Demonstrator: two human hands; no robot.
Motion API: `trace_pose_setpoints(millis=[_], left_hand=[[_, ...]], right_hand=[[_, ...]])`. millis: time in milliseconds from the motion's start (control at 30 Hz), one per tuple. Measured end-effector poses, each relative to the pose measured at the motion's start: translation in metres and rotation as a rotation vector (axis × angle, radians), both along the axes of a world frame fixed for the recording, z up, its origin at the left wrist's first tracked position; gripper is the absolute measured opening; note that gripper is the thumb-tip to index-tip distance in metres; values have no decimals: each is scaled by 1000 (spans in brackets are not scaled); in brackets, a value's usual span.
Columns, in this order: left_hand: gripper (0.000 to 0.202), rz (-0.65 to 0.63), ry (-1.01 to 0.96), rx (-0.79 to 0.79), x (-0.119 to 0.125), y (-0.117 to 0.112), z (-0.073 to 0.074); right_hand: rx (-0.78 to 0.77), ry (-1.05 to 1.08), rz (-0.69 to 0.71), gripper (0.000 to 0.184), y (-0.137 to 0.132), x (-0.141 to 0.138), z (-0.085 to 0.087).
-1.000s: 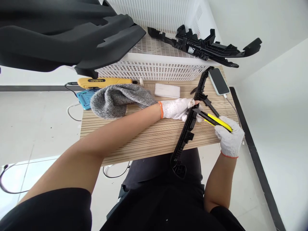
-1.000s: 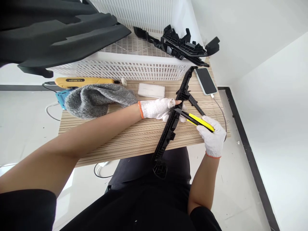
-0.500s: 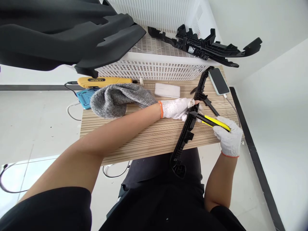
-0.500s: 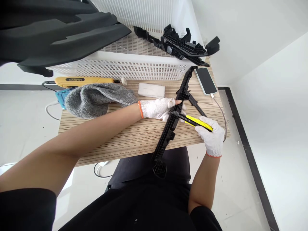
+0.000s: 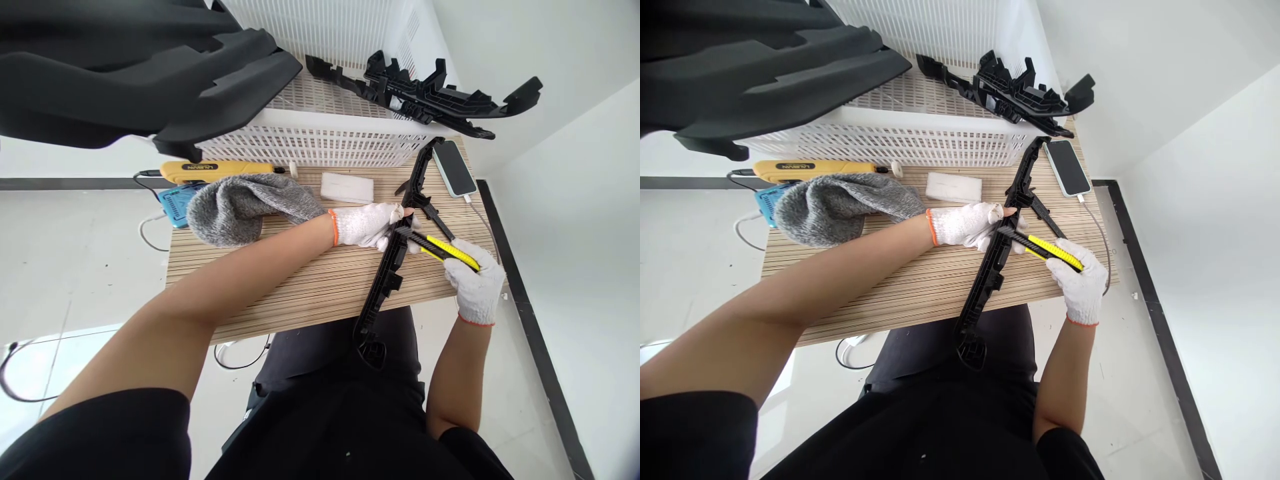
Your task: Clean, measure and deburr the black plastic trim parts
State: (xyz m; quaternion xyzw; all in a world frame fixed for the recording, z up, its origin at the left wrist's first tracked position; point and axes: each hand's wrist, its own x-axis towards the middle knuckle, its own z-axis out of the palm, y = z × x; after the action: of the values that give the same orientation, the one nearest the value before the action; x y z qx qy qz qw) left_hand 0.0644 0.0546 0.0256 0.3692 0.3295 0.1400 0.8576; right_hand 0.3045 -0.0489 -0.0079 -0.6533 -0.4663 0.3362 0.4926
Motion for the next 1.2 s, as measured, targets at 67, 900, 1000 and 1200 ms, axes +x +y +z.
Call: trace_pose_setpoints(millis=[67, 900, 1000, 1200], left_hand=[[40, -12, 19, -5, 0, -1, 3], [34, 7, -28, -53, 2, 3, -6], [34, -11, -37, -40, 1, 4, -8], [33, -10, -48, -48, 0, 4, -10]], right_hand=[[23, 7, -22, 44, 1, 0, 0], [-3, 38, -25, 46, 1, -2, 1], [-1, 27, -18, 45, 1, -1, 0], [7, 29, -33, 45, 1, -2, 1]])
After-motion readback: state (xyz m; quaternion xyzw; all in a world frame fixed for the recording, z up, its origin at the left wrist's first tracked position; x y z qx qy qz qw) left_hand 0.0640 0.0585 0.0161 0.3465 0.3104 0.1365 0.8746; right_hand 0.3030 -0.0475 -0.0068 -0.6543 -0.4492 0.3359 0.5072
